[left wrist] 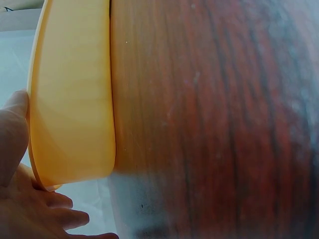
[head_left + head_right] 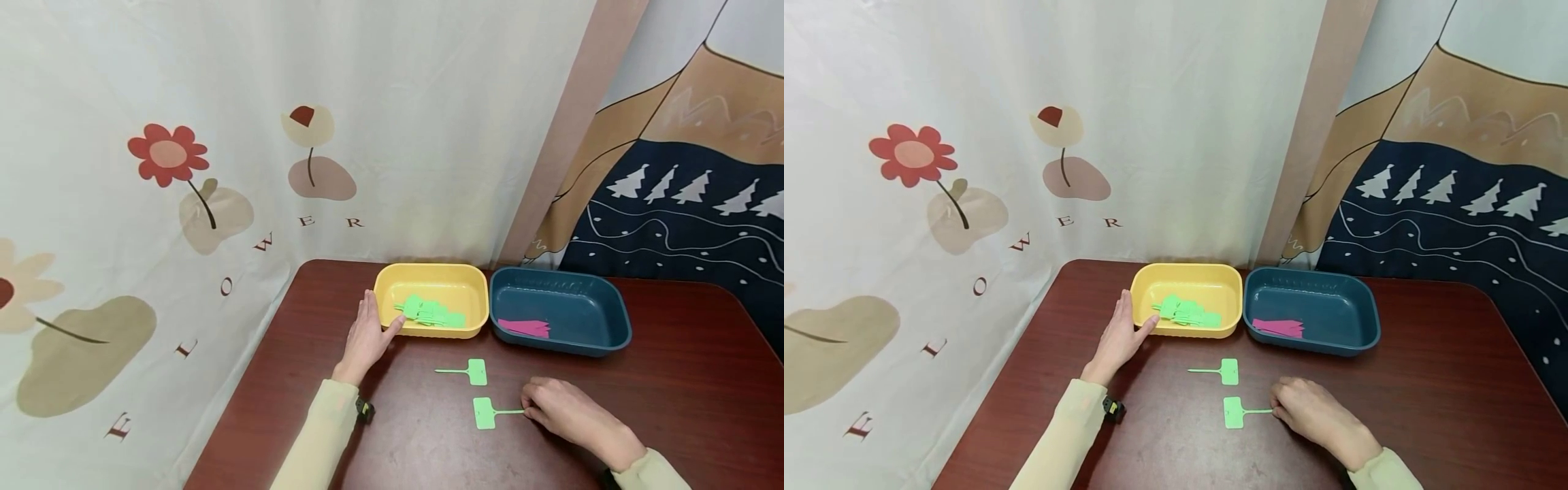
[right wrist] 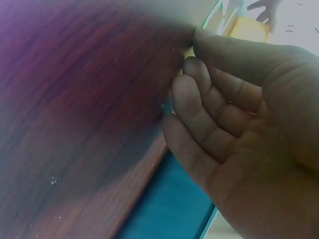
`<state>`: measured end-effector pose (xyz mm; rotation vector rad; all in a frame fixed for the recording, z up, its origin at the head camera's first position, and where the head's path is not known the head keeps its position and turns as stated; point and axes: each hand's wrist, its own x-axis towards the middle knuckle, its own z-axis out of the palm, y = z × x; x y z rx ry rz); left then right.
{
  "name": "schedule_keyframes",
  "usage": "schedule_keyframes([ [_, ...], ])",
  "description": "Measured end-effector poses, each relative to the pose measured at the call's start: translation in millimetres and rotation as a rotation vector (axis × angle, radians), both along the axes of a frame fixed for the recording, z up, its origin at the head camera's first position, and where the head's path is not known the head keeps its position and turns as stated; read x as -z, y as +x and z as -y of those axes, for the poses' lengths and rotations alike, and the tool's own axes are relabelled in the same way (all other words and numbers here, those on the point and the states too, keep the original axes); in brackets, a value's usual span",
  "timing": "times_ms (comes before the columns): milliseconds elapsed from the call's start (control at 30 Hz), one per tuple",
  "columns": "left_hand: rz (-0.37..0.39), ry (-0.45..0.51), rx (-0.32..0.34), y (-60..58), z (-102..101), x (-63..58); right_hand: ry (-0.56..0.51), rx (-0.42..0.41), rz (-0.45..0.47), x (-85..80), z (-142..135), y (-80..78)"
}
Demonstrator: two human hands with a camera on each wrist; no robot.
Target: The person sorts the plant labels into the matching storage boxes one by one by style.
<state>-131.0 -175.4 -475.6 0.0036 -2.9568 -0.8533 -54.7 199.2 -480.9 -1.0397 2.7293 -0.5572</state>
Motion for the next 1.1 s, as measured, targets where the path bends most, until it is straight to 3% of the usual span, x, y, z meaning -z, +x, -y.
schedule_keyframes([
  [300, -0.008, -0.002, 0.0, 2.0, -1, -1.6, -0.016, -0.023, 0.028, 2.6, -4, -1.2],
  [567, -0.01, 0.007, 0.001, 2.5, -1, -1.9, -0.04, 0.001, 0.032, -7.5, -2, -3.4],
  [867, -0.019, 0.003, -0.002, 2.0, 1, 2.0, -0.098, 0.032, -0.069, -20.3, 13, -10.6],
  [1100, -0.013, 0.0, 0.003, 1.0, 1, 1.9, -0.153, 0.078, -0.214, -26.5, 29, -18.9],
])
